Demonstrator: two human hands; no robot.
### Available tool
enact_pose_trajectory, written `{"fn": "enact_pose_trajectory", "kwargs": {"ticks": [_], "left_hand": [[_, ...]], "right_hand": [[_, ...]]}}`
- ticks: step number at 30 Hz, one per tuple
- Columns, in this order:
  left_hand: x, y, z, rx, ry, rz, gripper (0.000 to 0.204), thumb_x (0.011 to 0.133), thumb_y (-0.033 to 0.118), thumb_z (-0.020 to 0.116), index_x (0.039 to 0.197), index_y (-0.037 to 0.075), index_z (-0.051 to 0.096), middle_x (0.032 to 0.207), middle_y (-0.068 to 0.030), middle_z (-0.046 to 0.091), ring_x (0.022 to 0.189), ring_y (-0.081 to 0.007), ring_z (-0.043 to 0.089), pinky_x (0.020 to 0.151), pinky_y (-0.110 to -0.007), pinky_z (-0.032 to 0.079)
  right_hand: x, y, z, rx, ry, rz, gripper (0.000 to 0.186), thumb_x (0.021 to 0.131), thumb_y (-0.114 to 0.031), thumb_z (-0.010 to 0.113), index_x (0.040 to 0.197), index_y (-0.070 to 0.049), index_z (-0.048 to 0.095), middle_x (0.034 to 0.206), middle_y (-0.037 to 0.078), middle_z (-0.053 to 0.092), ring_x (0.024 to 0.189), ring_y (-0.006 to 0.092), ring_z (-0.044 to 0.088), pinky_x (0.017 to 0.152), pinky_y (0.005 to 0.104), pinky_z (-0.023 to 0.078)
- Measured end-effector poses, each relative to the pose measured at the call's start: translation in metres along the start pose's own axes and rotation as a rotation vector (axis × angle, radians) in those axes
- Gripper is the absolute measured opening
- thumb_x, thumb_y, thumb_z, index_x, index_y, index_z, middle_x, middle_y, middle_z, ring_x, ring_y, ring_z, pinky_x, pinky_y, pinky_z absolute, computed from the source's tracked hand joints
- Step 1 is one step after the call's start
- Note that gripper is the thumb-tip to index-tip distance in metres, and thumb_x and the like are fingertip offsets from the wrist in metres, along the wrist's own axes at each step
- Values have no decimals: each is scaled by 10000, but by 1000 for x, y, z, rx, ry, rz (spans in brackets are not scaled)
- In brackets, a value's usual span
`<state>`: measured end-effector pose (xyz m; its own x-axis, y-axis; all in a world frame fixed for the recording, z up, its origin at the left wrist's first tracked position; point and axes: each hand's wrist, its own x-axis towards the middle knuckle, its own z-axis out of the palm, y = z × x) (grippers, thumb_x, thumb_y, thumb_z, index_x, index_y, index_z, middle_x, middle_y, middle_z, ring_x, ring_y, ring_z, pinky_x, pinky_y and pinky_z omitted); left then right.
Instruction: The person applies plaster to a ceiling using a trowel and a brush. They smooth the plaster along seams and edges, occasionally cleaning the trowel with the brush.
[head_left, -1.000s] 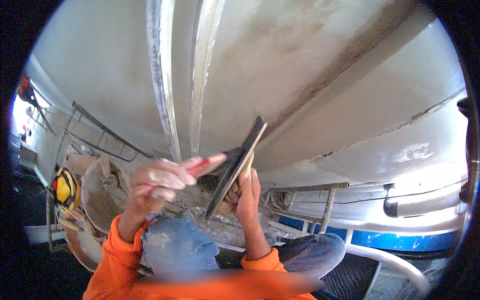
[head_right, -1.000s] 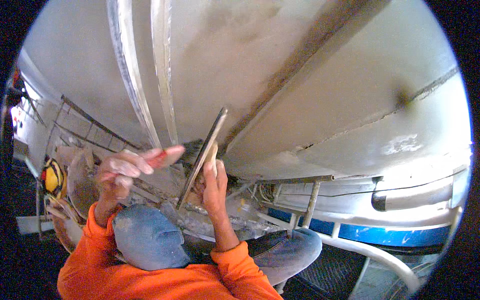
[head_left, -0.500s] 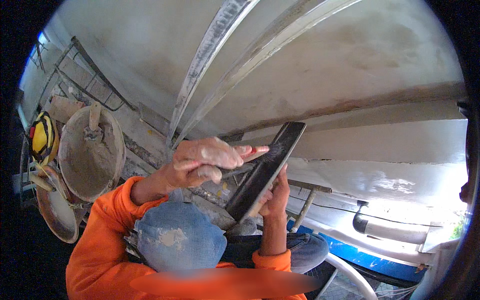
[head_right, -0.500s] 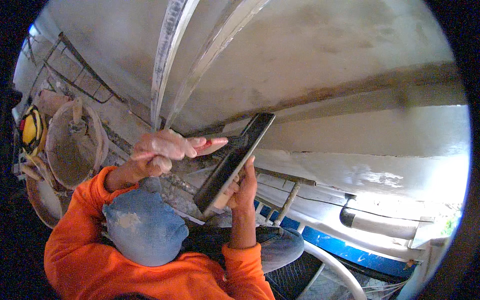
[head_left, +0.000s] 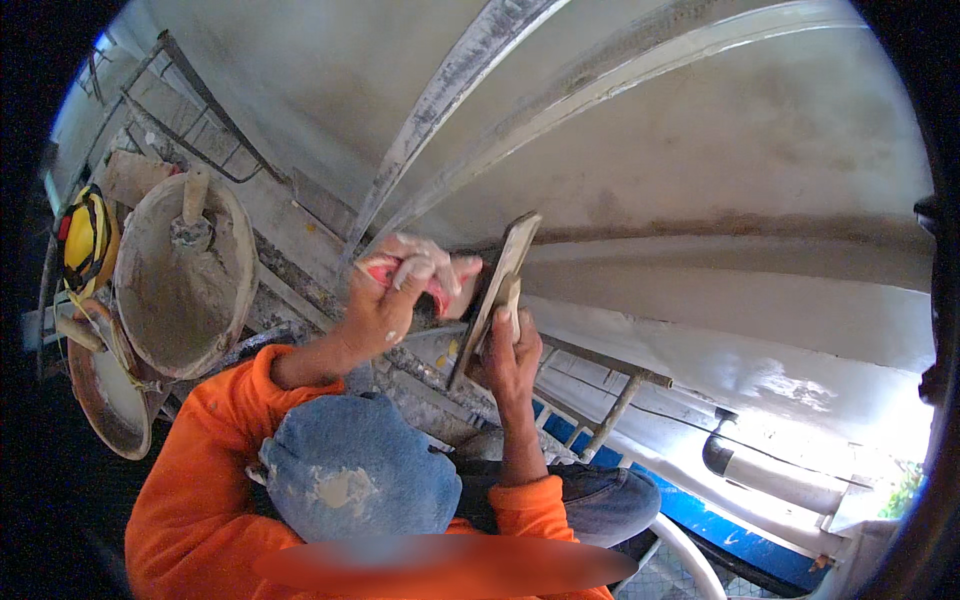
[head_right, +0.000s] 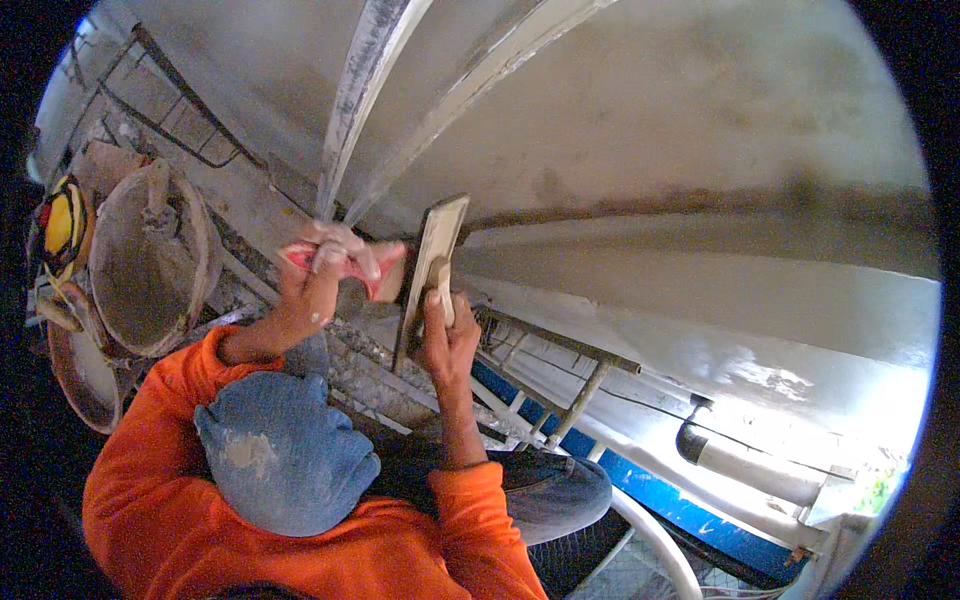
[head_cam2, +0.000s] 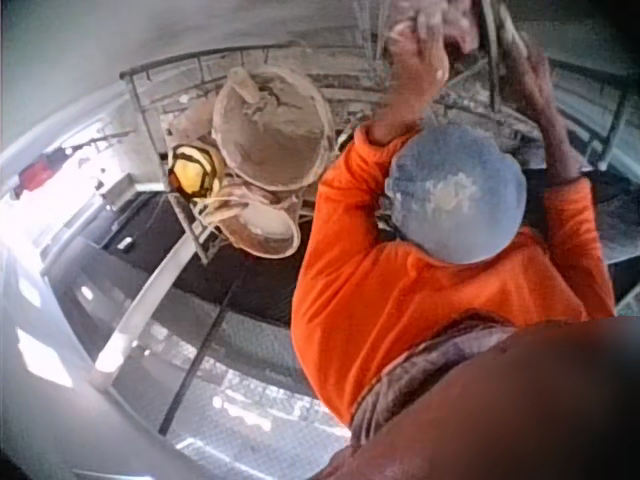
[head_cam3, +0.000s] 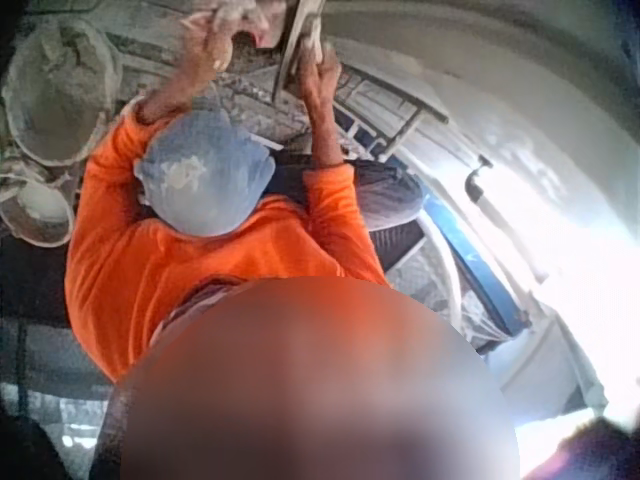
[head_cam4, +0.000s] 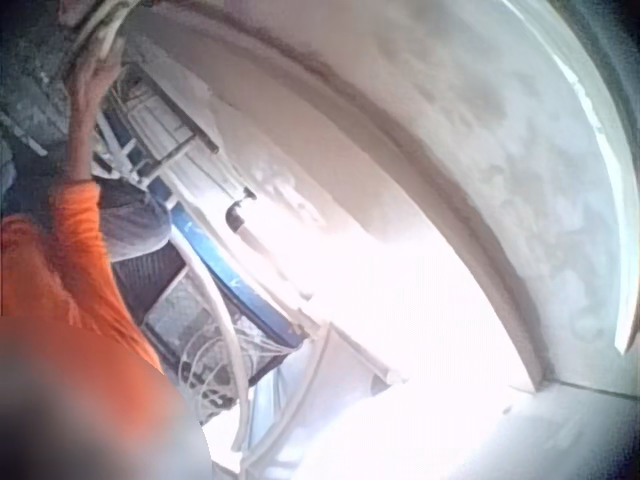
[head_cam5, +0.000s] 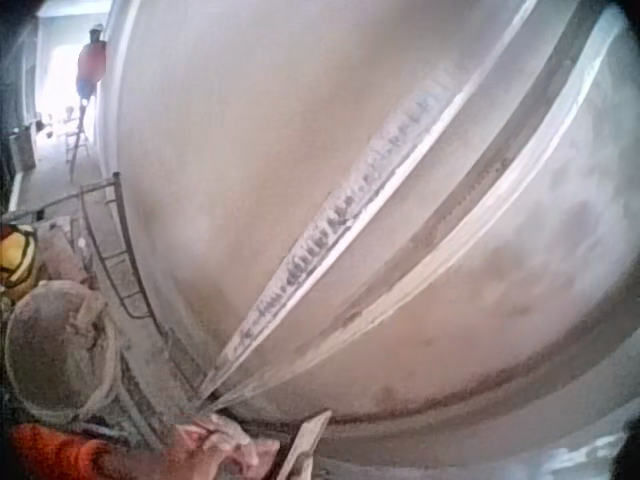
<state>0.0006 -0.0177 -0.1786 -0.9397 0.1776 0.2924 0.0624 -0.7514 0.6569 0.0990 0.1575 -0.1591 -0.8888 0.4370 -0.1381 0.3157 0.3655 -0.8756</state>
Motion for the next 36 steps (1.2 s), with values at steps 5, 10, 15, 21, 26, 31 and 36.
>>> {"fn": "enact_pose_trajectory", "kwargs": {"ticks": [5, 10, 15, 21, 26, 31, 36], "left_hand": [[-55, -19, -34, 227, -8, -476, 178, 1058, 123, 551, 1103, -42, 602, 921, -88, 669, 814, -167, 686, 902, -356, 558], [-65, -41, -70, 385, 110, -326, 221, 1049, 157, 574, 1023, -50, 646, 949, -82, 659, 954, -170, 667, 897, -356, 559], [-49, -44, -89, 468, 256, -385, 234, 1048, 188, 576, 1022, -35, 643, 961, -66, 643, 909, -159, 655, 881, -343, 537], [-54, -46, -90, 374, 259, -379, 230, 1047, 209, 571, 1007, -11, 627, 931, -44, 630, 806, -131, 615, 840, -320, 513], [-53, -42, -78, 282, 200, -333, 209, 1047, 189, 567, 967, 1, 611, 857, -44, 617, 764, -123, 605, 813, -345, 542], [-51, -33, -73, 314, 200, -358, 187, 1051, 169, 548, 1002, -11, 573, 804, -52, 605, 753, -145, 625, 803, -391, 572], [-55, -44, -77, 201, 242, -252, 240, 1048, 214, 572, 1020, -25, 562, 772, -68, 618, 738, -182, 657, 778, -408, 590]], "right_hand": [[15, -24, -50, -418, 338, -351, 264, 1006, -303, 621, 1016, -40, 602, 845, 36, 618, 732, 172, 565, 606, 326, 457], [-16, -16, -105, -535, 567, -576, 237, 944, -237, 643, 1044, -23, 650, 953, 134, 699, 813, 293, 681, 710, 432, 529], [-34, -9, -84, -673, 36, 125, 382, 967, -374, 655, 961, 7, 676, 778, 173, 675, 718, 275, 662, 692, 424, 531], [-38, -86, -106, 502, 185, -69, 425, 986, -340, 642, 1209, 15, 568, 969, 71, 637, 860, 170, 608, 795, 344, 501], [-28, -150, -85, 281, 86, -192, 432, 985, -163, 669, 1323, 63, 526, 1187, 167, 691, 1075, 236, 661, 981, 373, 504], [20, -215, -85, 459, 404, -363, 463, 986, -128, 685, 1357, 77, 498, 1180, 176, 689, 1119, 253, 662, 986, 368, 518], [66, -267, -109, 29, 781, -517, 289, 995, -146, 673, 1197, 56, 625, 1053, 120, 724, 1015, 196, 701, 876, 312, 532]]}}
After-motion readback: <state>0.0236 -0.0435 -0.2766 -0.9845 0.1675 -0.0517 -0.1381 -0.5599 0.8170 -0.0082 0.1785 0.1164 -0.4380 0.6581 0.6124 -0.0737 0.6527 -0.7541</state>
